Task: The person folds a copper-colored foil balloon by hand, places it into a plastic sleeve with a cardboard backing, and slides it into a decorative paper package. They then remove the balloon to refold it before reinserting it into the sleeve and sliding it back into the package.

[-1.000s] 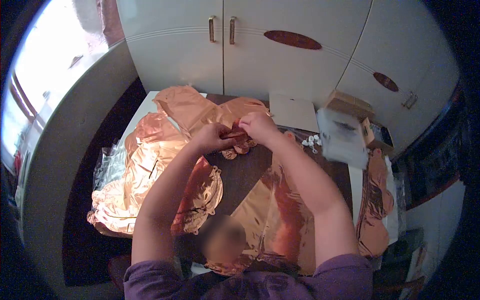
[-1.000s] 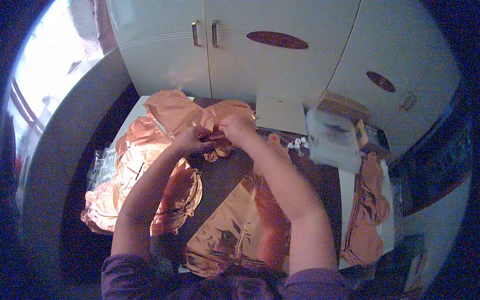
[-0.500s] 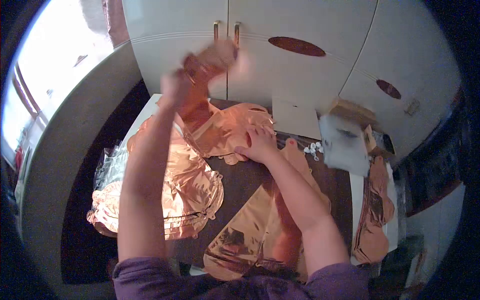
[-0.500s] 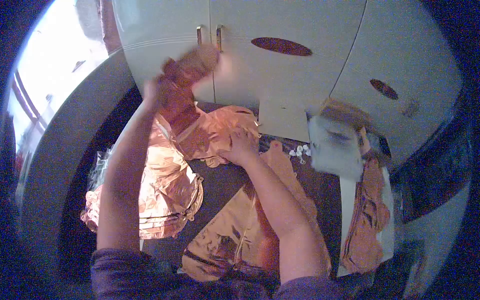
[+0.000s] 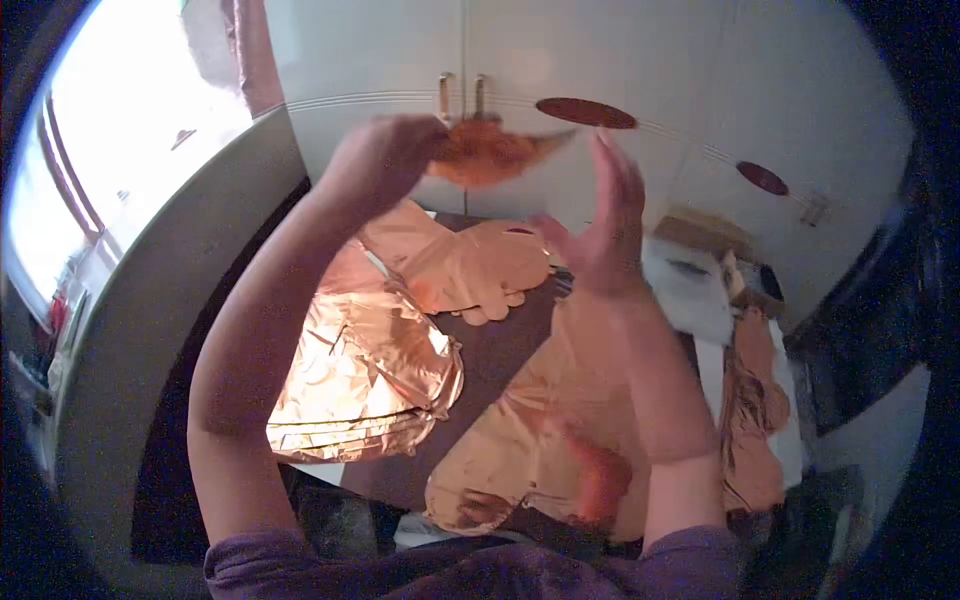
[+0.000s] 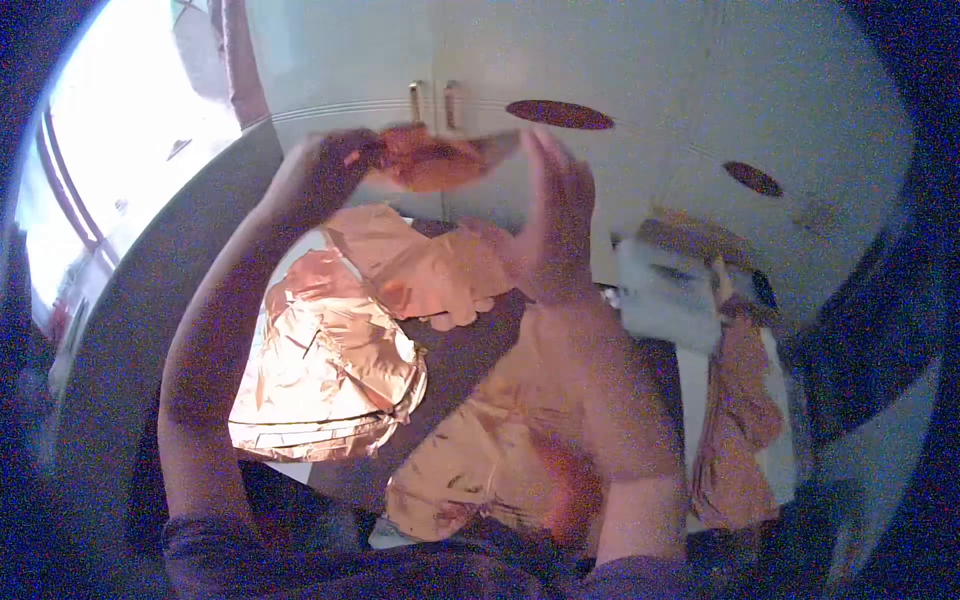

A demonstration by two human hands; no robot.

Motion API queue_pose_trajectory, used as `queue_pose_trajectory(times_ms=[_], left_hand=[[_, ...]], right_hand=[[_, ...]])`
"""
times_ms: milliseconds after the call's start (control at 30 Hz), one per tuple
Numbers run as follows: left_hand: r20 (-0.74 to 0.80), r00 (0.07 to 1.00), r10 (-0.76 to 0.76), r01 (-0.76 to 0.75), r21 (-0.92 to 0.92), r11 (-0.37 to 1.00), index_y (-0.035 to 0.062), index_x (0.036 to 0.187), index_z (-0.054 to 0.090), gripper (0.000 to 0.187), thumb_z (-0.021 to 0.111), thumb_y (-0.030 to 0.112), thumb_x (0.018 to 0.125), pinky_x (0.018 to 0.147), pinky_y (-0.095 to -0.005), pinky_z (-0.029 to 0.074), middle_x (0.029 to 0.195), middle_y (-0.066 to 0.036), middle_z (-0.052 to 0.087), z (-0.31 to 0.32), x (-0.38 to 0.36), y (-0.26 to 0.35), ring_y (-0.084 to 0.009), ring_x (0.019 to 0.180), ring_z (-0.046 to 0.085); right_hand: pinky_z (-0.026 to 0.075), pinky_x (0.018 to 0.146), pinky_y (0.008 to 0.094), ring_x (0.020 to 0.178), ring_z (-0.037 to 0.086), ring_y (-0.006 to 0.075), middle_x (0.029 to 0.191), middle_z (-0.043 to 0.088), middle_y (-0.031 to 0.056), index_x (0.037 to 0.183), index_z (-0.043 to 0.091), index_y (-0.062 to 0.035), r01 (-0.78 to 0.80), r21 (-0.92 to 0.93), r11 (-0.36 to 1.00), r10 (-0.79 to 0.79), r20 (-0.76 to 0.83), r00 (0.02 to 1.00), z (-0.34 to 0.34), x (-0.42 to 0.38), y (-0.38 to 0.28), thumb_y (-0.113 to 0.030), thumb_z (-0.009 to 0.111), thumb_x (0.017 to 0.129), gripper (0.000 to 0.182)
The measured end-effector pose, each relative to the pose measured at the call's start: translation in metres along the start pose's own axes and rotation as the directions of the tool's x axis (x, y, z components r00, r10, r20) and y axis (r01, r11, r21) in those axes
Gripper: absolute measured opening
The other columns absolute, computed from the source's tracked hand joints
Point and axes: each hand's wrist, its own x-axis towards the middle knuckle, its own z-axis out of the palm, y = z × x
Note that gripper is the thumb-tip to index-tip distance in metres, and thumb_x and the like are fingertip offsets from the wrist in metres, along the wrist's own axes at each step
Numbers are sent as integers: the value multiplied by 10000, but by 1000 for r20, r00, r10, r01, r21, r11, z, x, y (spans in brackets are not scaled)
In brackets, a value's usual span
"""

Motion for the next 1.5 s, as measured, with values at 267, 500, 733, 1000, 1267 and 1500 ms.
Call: queue_pose_trajectory(times_ms=[267, 500, 733, 1000, 1267, 1500], left_hand=[[-481, 825, 298, -372, -64, 926, 72, 1039, 683, 206, 662, 141, 846, 874, -467, 487, 991, -80, 698, 38, -74, 121, -324, 917, 667], [52, 863, 502, -401, -532, 745, 32, 1232, 562, 510, 693, 235, 782, 1059, -494, 370, 1263, -163, 574, 127, -218, 162, -328, 1205, 538], [295, 839, 458, -302, -449, 841, -14, 1320, 512, 660, 616, 438, 850, 1130, -508, 283, 1365, -220, 504, 167, -250, 161, -371, 1322, 434], [295, 810, 506, -304, -526, 794, -24, 1319, 500, 659, 641, 386, 823, 1091, -537, 317, 1362, -232, 490, 160, -258, 161, -398, 1305, 435], [205, 868, 452, -243, -619, 747, -4, 1193, 576, 524, 672, 278, 762, 1065, -538, 353, 1230, -202, 562, 144, -250, 156, -378, 1194, 523], [234, 925, 298, -141, -519, 843, 32, 1073, 633, 429, 722, 298, 749, 1091, -559, 329, 1279, -218, 555, 135, -227, 146, -405, 1219, 513]], right_hand=[[512, 756, 302, 784, 677, 178, 829, 711, 103, 1038, 708, -36, -500, 77, 862, 220, 833, 508, -78, 41, 14, -153, 710, 845, 226], [480, 664, 370, 695, 620, 296, 788, 676, 126, 981, 679, -38, -266, -151, 952, 293, 702, 650, -153, 31, 26, -222, 637, 880, 214], [489, 670, 389, 704, 619, 278, 750, 620, 96, 845, 647, -68, 177, -82, 981, -63, 725, 685, -255, -66, -77, -189, 662, 806, 127], [531, 799, 399, 857, 681, 247, 955, 701, 121, 963, 685, -35, 90, -103, 991, 13, 725, 688, -290, -196, -137, -139, 632, 746, 246], [535, 793, 396, 871, 673, 261, 968, 689, 151, 981, 671, -2, 84, -70, 994, -7, 723, 691, -287, -215, -136, -141, 621, 754, 270], [535, 804, 411, 860, 663, 280, 946, 679, 153, 982, 665, 15, 85, -41, 996, -28, 730, 682, -268, -214, -132, -122, 610, 744, 280]])
